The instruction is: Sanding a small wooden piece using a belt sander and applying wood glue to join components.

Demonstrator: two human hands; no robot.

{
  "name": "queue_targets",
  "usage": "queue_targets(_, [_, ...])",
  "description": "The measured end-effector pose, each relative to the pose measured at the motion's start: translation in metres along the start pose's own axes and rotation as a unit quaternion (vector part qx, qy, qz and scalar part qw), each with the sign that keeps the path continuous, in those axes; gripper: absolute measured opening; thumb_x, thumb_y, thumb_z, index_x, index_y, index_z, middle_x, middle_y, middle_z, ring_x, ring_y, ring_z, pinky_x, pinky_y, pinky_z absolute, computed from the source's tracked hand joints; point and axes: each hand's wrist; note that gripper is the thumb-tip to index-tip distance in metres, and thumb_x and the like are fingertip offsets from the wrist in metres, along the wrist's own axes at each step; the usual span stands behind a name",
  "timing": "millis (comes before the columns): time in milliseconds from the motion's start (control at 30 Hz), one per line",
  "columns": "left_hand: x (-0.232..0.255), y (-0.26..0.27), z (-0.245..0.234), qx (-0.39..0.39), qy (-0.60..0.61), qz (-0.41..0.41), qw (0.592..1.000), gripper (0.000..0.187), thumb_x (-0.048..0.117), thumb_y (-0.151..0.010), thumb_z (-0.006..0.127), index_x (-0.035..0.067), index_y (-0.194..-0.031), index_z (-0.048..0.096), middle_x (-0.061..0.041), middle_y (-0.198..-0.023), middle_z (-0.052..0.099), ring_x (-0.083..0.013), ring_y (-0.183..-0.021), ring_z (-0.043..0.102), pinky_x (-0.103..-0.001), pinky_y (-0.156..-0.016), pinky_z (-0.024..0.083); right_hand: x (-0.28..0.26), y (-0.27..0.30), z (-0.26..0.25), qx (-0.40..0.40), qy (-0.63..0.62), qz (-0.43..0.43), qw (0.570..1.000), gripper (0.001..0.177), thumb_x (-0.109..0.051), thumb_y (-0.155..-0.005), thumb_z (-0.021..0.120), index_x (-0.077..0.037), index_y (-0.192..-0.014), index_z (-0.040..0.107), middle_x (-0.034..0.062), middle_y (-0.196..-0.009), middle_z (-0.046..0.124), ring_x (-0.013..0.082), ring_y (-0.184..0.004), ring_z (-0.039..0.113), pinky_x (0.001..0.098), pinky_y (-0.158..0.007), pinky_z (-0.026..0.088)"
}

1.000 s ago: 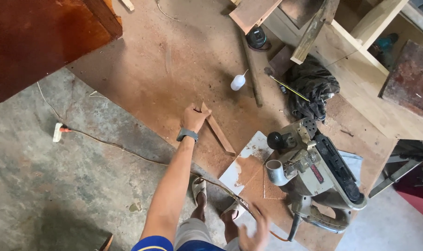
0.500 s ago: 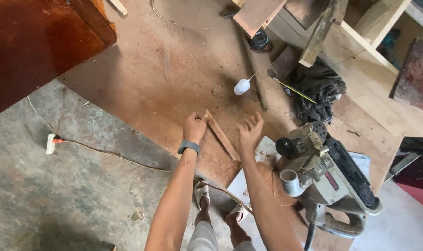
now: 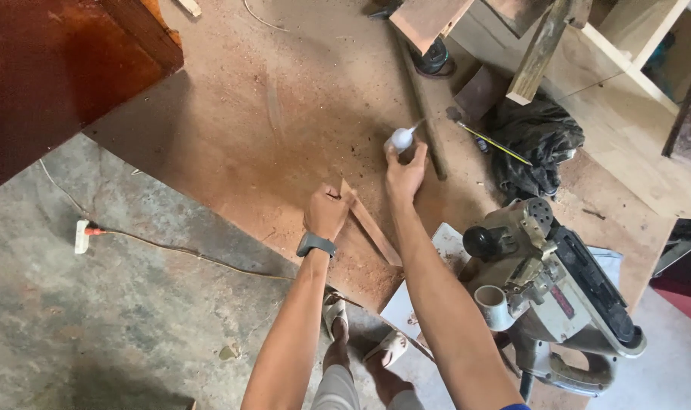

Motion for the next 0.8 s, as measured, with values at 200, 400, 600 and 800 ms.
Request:
queue_targets(200, [0.026,0.027,-0.017,0.0,0.01,0.018,1.0,0.033,0.032,-0.084,0.081,0.006,-0.099,0.066,-0.019,-0.092,0.076,-0.0434,-0.1,0.072,-0.055,-0.083,0.057,-0.006,0.015,-0.012,0.015,0.033,-0.042,0.998,0.044,-0.025,-0.093,0.074,-0.023,-0.129,0.049,0.0097,-0.128,0.055,0.0353,-0.125,0.058,0.0503,-0.108,0.049])
queue_targets(400, [0.001,0.006,0.002,-0.017,-0.034,-0.015,0.999,0.034,0.045,-0.082,0.079,0.023,-0.106,0.07,0.0,-0.1,0.078,-0.0301,-0.108,0.071,-0.047,-0.091,0.057,-0.039,0.022,-0.006,0.011,0.031,-0.019,0.999,0.11,-0.043,-0.07,0.094,-0.022,-0.153,0.026,0.0229,-0.147,0.038,0.0477,-0.138,0.042,0.0637,-0.114,0.037])
queue_targets(600, [-0.008,-0.001,0.0,-0.026,0.008,-0.023,0.999,0.026,0.032,-0.098,0.058,0.018,-0.115,0.072,-0.009,-0.108,0.077,-0.0331,-0.109,0.071,-0.049,-0.094,0.056,-0.03,-0.025,0.048,0.001,0.218,-0.003,0.976,0.091,-0.048,-0.08,0.083,-0.01,-0.153,0.043,0.0283,-0.154,0.04,0.0545,-0.142,0.037,0.0692,-0.111,0.038])
queue_targets(800, [-0.003,0.017,-0.01,-0.012,0.115,-0.003,0.993,0.024,0.023,-0.103,0.05,0.017,-0.103,0.074,0.0,-0.078,0.075,-0.0163,-0.072,0.074,-0.03,-0.066,0.061,0.031,-0.03,0.048,0.113,-0.019,-0.127,0.985,0.046,-0.012,-0.085,0.079,0.002,-0.123,0.059,0.0329,-0.113,0.059,0.058,-0.113,0.056,0.0655,-0.1,0.043])
Point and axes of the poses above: each hand's wrist, its own y-axis away from the middle knuckle, its own z-axis out of the palm, x = y × z
